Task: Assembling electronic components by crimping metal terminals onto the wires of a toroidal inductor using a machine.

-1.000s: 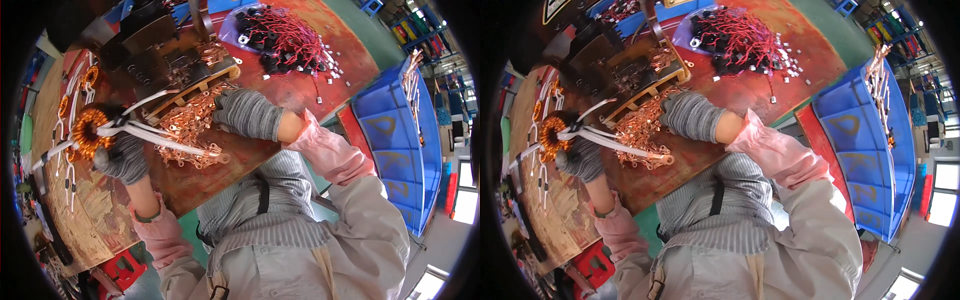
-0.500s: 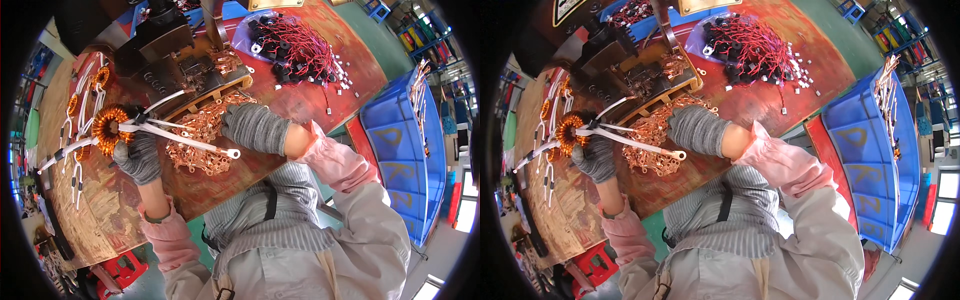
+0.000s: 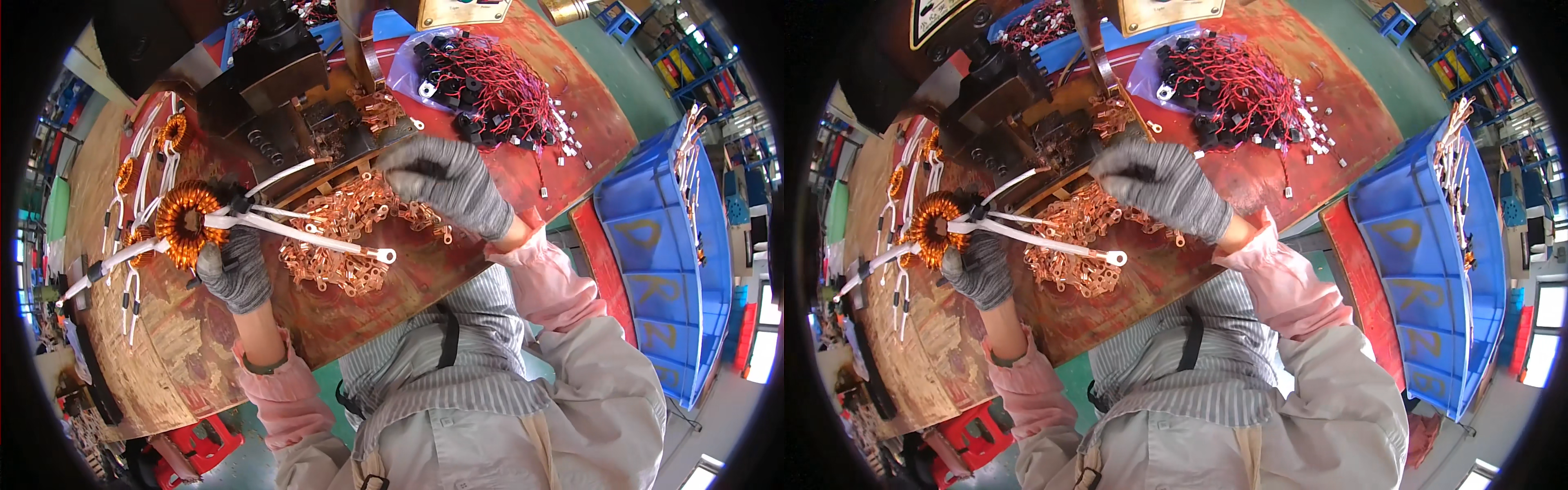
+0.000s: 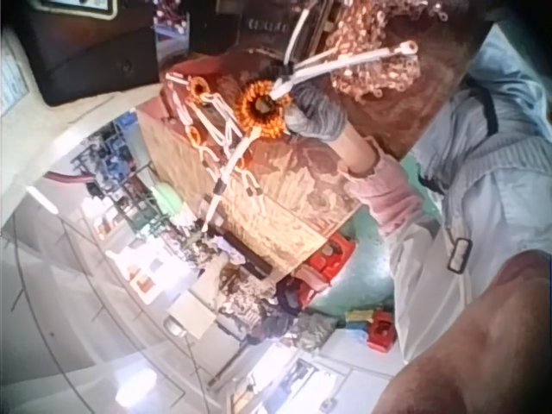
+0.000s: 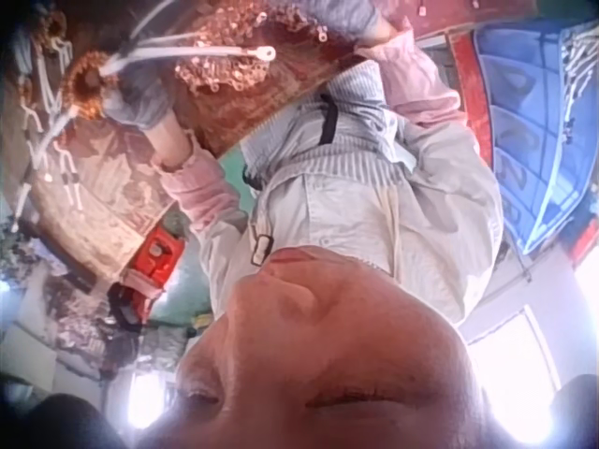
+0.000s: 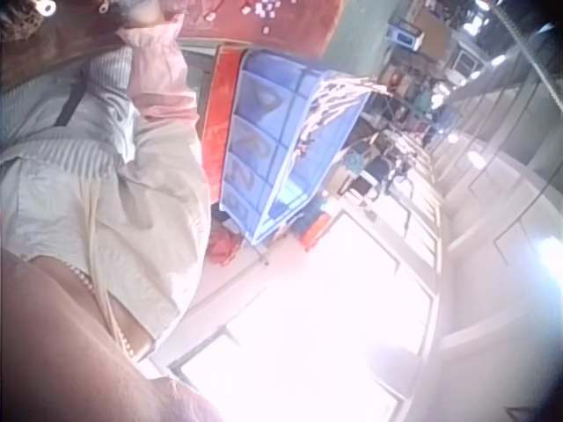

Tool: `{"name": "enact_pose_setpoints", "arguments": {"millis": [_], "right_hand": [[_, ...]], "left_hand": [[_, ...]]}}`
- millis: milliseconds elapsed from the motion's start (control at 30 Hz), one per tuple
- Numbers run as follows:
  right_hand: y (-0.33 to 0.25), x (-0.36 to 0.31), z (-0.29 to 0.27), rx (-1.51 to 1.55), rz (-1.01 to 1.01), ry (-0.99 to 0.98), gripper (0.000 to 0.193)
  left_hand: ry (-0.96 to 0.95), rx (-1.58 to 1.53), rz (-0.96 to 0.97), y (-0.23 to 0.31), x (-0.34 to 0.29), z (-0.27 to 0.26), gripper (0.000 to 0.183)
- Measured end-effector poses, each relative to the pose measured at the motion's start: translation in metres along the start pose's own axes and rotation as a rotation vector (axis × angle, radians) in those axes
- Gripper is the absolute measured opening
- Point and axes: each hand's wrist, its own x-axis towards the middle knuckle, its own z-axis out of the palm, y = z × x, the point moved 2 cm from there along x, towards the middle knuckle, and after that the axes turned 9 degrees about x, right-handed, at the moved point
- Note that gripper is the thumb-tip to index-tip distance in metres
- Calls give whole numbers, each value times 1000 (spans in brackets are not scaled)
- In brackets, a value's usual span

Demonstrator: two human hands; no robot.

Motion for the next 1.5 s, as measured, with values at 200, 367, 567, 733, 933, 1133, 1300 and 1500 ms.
{"name": "enact_pose_setpoints", "arguments": {"millis": [200,367,567,733,933,1133,1300,1500], "right_hand": [[10,20,12,315,139,189,16],[18,31,24,371,201,206,18],[16,39,30,530,224,169,20],[20,45,33,597,226,159,18],[22,59,28,332,125,87,15],[26,67,23,273,137,-22,18],[33,73,18,360,147,-30,15],[30,79,18,315,155,-66,15]], "left_hand": [[30,53,25,-1,-2,-6,65],[51,56,14,-2,-5,-12,66],[62,120,24,-4,-9,-5,62],[122,137,45,-4,-13,0,57],[153,163,29,3,-13,20,54],[113,100,0,3,-17,16,45],[198,162,33,0,-15,14,42],[45,-152,-120,-2,-10,25,46]]}}
